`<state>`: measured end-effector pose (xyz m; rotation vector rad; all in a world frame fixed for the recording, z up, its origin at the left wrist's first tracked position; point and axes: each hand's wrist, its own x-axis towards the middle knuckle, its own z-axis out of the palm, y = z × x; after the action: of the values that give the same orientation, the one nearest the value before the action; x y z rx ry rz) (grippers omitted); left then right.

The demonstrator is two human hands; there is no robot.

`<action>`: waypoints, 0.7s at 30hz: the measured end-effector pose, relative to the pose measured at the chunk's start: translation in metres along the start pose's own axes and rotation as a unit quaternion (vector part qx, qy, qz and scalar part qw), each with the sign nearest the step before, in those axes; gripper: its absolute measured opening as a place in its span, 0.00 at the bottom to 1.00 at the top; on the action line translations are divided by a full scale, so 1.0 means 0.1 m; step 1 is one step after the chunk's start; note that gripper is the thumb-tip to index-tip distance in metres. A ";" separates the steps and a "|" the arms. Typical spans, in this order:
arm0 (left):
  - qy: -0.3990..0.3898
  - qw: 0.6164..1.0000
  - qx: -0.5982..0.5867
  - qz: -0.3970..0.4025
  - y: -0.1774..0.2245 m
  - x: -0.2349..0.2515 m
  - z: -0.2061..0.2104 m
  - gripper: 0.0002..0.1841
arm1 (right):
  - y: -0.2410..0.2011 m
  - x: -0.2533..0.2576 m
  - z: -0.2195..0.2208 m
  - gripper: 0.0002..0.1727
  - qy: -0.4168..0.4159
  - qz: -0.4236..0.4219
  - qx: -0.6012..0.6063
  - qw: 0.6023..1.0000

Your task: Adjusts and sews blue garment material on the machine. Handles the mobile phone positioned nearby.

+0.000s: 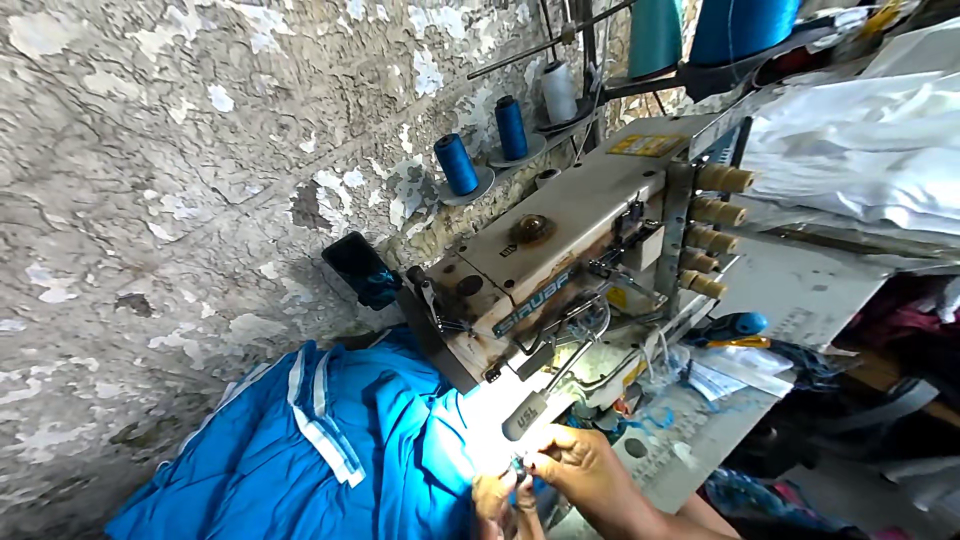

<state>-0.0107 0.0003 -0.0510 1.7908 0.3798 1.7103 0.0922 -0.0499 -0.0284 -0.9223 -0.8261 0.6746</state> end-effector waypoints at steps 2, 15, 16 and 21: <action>-0.003 1.000 -0.021 -0.016 0.00 -0.02 0.01 0.19 | 0.02 0.02 -0.02 0.04 0.014 0.024 0.013 1.000; 0.024 0.998 0.014 -0.054 0.05 -0.01 -0.02 0.26 | 0.21 0.03 -0.12 0.07 -0.014 -0.282 -0.306 0.909; 0.019 0.998 0.033 -0.040 0.04 0.00 -0.02 0.25 | 0.20 0.03 -0.12 0.07 -0.026 -0.287 -0.310 0.906; 0.006 0.996 0.050 -0.071 0.02 0.04 -0.03 0.27 | 0.17 0.08 -0.18 0.07 -0.063 -0.303 -0.331 0.891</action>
<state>-0.0139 0.0017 -0.0463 1.7790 0.5939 1.6300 0.1088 -0.0427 -0.0474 -1.1445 -1.4276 -0.1231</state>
